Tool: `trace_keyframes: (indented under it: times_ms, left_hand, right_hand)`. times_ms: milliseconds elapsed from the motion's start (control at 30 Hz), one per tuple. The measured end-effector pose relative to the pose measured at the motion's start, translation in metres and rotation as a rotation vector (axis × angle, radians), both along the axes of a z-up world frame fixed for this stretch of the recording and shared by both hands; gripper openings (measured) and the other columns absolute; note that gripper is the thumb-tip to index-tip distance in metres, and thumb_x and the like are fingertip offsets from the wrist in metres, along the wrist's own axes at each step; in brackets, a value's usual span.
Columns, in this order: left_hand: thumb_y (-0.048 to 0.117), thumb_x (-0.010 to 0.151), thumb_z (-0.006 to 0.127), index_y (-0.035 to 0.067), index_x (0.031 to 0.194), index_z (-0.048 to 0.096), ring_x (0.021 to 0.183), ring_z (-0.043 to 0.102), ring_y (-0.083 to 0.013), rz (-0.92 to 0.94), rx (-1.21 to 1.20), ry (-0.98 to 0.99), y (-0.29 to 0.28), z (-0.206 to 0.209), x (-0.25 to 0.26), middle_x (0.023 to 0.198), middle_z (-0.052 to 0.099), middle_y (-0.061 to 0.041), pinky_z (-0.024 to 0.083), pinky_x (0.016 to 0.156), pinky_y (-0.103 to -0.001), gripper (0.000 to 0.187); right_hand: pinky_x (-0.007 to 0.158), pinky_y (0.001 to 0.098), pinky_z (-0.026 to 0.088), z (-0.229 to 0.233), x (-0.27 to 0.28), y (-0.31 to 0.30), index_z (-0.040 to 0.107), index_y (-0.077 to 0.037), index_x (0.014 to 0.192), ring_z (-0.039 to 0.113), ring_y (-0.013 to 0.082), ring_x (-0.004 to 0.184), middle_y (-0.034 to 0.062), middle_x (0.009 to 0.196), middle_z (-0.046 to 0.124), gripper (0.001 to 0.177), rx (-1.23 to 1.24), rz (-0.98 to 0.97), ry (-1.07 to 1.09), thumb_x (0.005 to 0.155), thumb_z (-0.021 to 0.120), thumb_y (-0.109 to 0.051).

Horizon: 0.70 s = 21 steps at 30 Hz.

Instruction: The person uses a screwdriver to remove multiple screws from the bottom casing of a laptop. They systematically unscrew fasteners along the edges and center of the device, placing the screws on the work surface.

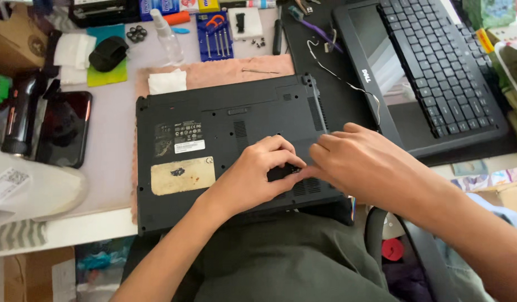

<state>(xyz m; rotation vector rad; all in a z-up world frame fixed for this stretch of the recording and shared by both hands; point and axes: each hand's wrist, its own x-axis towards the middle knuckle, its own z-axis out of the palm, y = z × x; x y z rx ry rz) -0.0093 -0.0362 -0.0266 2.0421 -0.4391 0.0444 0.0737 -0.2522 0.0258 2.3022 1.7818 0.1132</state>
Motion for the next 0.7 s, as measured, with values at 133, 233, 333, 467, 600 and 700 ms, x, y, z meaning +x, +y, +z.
trace_keyframes:
  times_ms: [133, 233, 333, 467, 600, 700]
  left_hand:
    - [0.021, 0.096, 0.069, 0.013, 0.11, 0.076, 0.095, 0.061, -0.0163, -0.021, -0.001, 0.044, 0.002, -0.002, 0.0, 0.105, 0.058, -0.001, 0.051, 0.081, -0.03, 0.017]
    - [0.02, 0.095, 0.071, 0.013, 0.11, 0.076, 0.097, 0.061, -0.0167, -0.018, -0.021, 0.036, 0.003, -0.003, 0.002, 0.106, 0.059, -0.001, 0.05, 0.085, -0.03, 0.017]
    - [0.023, 0.095, 0.068, 0.014, 0.109, 0.076, 0.096, 0.06, -0.0155, -0.028, -0.013, 0.06, 0.004, -0.001, 0.003, 0.105, 0.059, 0.0, 0.048, 0.086, -0.029, 0.018]
    - [0.022, 0.096, 0.068, 0.012, 0.111, 0.076, 0.093, 0.061, -0.015, -0.047, -0.019, 0.094, 0.006, 0.0, 0.003, 0.106, 0.06, 0.0, 0.049, 0.084, -0.028, 0.019]
    - [0.022, 0.096, 0.067, 0.013, 0.111, 0.076, 0.098, 0.062, -0.0155, -0.048, -0.015, 0.099, 0.006, 0.002, 0.002, 0.109, 0.061, 0.0, 0.049, 0.087, -0.029, 0.02]
    - [0.019, 0.095, 0.068, 0.01, 0.107, 0.074, 0.097, 0.063, -0.0171, -0.065, -0.03, 0.021, 0.006, -0.005, 0.006, 0.106, 0.061, -0.002, 0.048, 0.089, -0.03, 0.016]
  right_hand:
    - [0.058, 0.039, 0.042, 0.008, -0.001, 0.0, 0.055, -0.016, 0.073, 0.053, 0.024, 0.057, 0.0008, 0.066, 0.048, 0.04, 0.033, 0.091, 0.024, 0.11, 0.061, -0.031]
    - [0.065, 0.0366, 0.039, 0.02, 0.0, 0.0, 0.052, -0.016, 0.082, 0.052, 0.0225, 0.061, 0.0001, 0.075, 0.051, 0.034, -0.027, 0.043, 0.179, 0.075, 0.055, 0.017]
    - [0.068, 0.036, 0.041, 0.025, 0.001, -0.003, 0.059, -0.015, 0.096, 0.058, 0.0213, 0.065, -0.0004, 0.082, 0.061, 0.033, -0.02, -0.006, 0.299, 0.081, 0.058, 0.013]
    - [0.066, 0.0359, 0.041, 0.027, -0.001, -0.009, 0.058, -0.012, 0.1, 0.053, 0.0209, 0.062, -0.0005, 0.085, 0.059, 0.026, 0.043, 0.012, 0.296, 0.087, 0.056, 0.01]
    - [0.064, 0.037, 0.042, 0.027, -0.003, -0.015, 0.061, -0.014, 0.105, 0.053, 0.0229, 0.059, -0.0018, 0.083, 0.063, 0.009, 0.128, -0.049, 0.313, 0.104, 0.056, -0.022]
    - [0.066, 0.0333, 0.043, 0.032, -0.009, -0.021, 0.067, -0.018, 0.103, 0.049, 0.0211, 0.061, -0.0055, 0.085, 0.068, 0.011, 0.25, -0.187, 0.49, 0.101, 0.059, -0.026]
